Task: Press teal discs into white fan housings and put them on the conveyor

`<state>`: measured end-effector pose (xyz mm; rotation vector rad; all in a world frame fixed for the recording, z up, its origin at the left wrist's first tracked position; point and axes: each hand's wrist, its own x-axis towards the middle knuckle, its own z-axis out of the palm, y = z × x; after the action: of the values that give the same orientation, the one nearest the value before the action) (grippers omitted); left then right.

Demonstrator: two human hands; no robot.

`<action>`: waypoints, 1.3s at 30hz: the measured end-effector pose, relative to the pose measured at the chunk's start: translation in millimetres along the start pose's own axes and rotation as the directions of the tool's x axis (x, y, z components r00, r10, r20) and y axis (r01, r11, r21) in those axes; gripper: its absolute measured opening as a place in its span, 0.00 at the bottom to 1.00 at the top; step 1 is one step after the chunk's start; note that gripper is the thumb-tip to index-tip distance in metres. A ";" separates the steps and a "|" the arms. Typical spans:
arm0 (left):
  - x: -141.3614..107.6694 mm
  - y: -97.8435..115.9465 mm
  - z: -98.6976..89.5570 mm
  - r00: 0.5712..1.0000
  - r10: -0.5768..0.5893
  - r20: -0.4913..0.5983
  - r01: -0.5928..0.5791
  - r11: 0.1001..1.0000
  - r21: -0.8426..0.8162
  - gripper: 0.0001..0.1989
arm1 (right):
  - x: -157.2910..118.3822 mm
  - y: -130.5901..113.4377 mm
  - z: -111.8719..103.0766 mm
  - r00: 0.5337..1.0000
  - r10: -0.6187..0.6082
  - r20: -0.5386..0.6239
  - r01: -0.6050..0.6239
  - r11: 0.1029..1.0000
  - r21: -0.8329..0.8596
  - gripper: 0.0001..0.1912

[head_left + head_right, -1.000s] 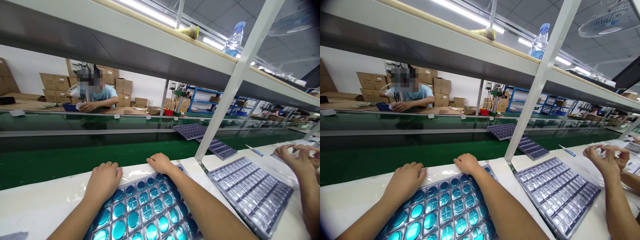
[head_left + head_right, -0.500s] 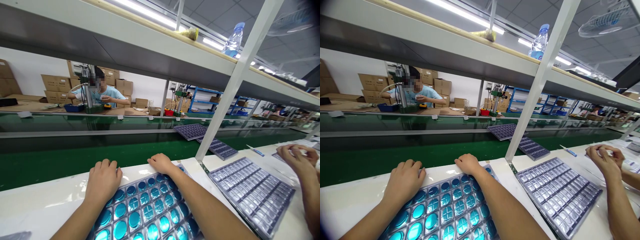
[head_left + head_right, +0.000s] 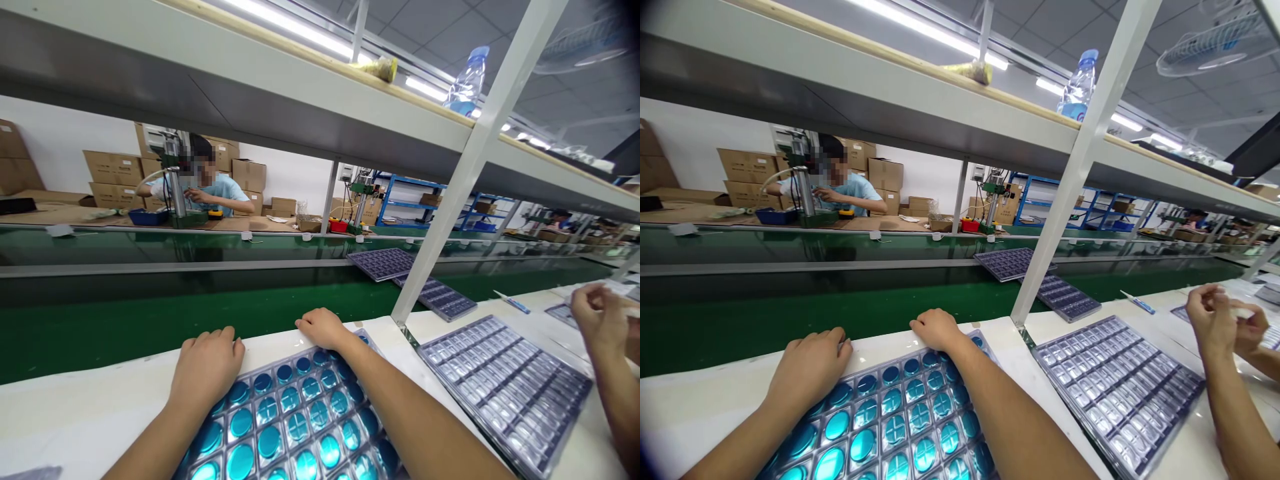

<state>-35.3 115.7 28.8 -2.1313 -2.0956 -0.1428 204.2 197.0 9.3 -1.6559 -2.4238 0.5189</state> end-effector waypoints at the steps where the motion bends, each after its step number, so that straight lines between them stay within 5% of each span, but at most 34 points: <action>1: 0.0 -0.2 -0.1 1.000 0.000 0.002 0.000 1.000 0.000 0.14 | 0.4 0.4 0.5 1.000 -0.001 -0.001 0.001 1.000 -0.003 0.13; 39: 0.1 1.3 -6.7 0.995 -0.030 0.095 0.041 0.993 -0.109 0.17 | 2.3 1.8 3.8 1.000 -0.008 0.012 0.009 0.997 -0.071 0.13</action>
<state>-33.8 114.6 35.3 -2.2037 -2.2280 -0.1705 203.7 199.0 5.0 -1.6735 -2.4842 0.4468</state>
